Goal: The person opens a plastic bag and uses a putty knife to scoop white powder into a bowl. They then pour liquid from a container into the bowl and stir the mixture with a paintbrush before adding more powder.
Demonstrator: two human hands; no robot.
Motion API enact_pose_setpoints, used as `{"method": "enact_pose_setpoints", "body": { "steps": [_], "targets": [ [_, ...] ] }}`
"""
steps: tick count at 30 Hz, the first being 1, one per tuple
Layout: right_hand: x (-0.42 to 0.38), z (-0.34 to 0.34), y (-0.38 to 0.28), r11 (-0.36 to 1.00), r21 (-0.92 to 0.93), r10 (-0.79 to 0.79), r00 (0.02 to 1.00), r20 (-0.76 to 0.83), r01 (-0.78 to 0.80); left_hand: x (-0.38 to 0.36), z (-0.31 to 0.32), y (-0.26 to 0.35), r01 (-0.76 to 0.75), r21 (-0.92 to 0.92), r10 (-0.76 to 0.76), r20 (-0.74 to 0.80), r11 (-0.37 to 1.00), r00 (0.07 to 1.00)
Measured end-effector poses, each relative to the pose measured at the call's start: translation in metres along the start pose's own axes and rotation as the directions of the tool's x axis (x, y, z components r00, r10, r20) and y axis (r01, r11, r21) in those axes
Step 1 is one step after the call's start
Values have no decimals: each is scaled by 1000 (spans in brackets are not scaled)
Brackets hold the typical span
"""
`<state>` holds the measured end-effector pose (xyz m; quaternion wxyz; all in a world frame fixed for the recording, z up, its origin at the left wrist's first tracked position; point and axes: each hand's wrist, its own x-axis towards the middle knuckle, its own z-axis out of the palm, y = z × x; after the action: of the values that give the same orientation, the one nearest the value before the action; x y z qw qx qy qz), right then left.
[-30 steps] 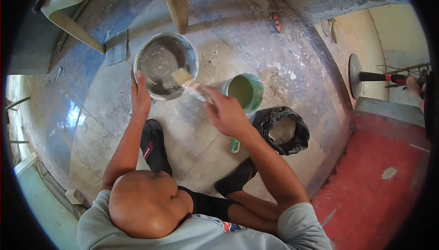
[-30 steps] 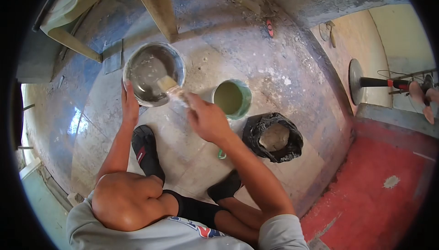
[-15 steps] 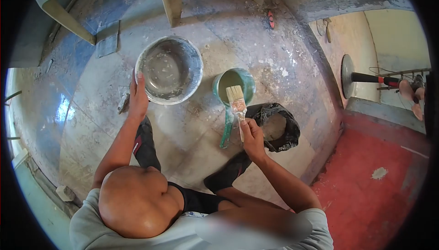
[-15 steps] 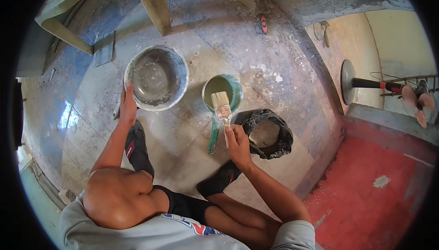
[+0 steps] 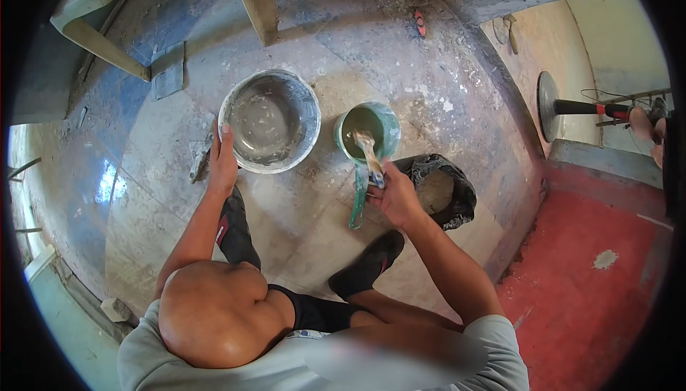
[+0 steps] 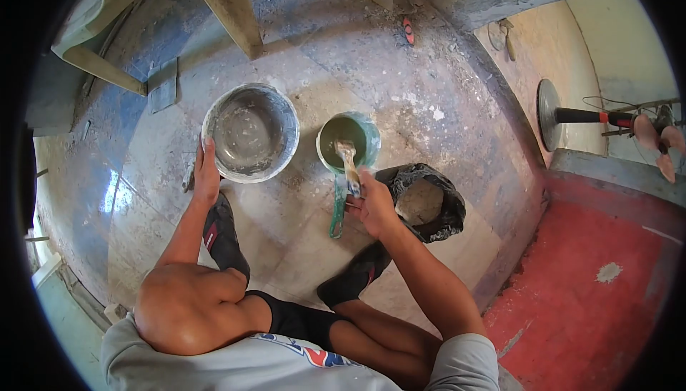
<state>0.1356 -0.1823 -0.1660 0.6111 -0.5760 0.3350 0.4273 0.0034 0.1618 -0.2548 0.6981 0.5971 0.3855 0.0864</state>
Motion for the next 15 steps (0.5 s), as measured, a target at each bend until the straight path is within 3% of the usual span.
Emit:
{"method": "enact_pose_setpoints", "body": {
  "steps": [1, 2, 4, 5, 6, 8, 10, 12, 15],
  "targets": [
    [-2, -3, 4, 989, 145, 12, 999, 46, -19, -3, 2, 5, 12, -11, -12, 9, 1000, 1000],
    [5, -15, 22, 989, 146, 14, 999, 45, -21, -3, 2, 4, 15, -10, -15, 10, 1000, 1000],
    [14, -24, 54, 964, 212, -179, 980, 84, 158, -4, 2, 2, 44, -42, -45, -24, 998, 999],
    [2, -15, 61, 975, 201, -95, 995, -15, 96, 0, -2, -5, 45, -42, -45, -22, 998, 999],
    [0, -10, 68, 975, 202, -95, 995, -17, 96, 6, -9, -19, 54, -2, -54, -44, 999, 998],
    [-6, -6, 83, 983, 93, -167, 978, 129, 155, 8, -11, -25, 66, 36, -63, -68, 997, 996],
    [2, 4, 86, 967, 149, -228, 962, 148, 206, 1, -8, -15, 57, 39, -56, -39, 998, 998],
    [21, 13, 84, 954, 68, -299, 935, 193, 291, -4, 0, -4, 45, 41, -45, -3, 998, 999],
    [23, 34, 64, 963, 102, -261, 960, 105, 251, -5, 7, -2, 17, 41, -18, 30, 999, 999]
  ]
}}
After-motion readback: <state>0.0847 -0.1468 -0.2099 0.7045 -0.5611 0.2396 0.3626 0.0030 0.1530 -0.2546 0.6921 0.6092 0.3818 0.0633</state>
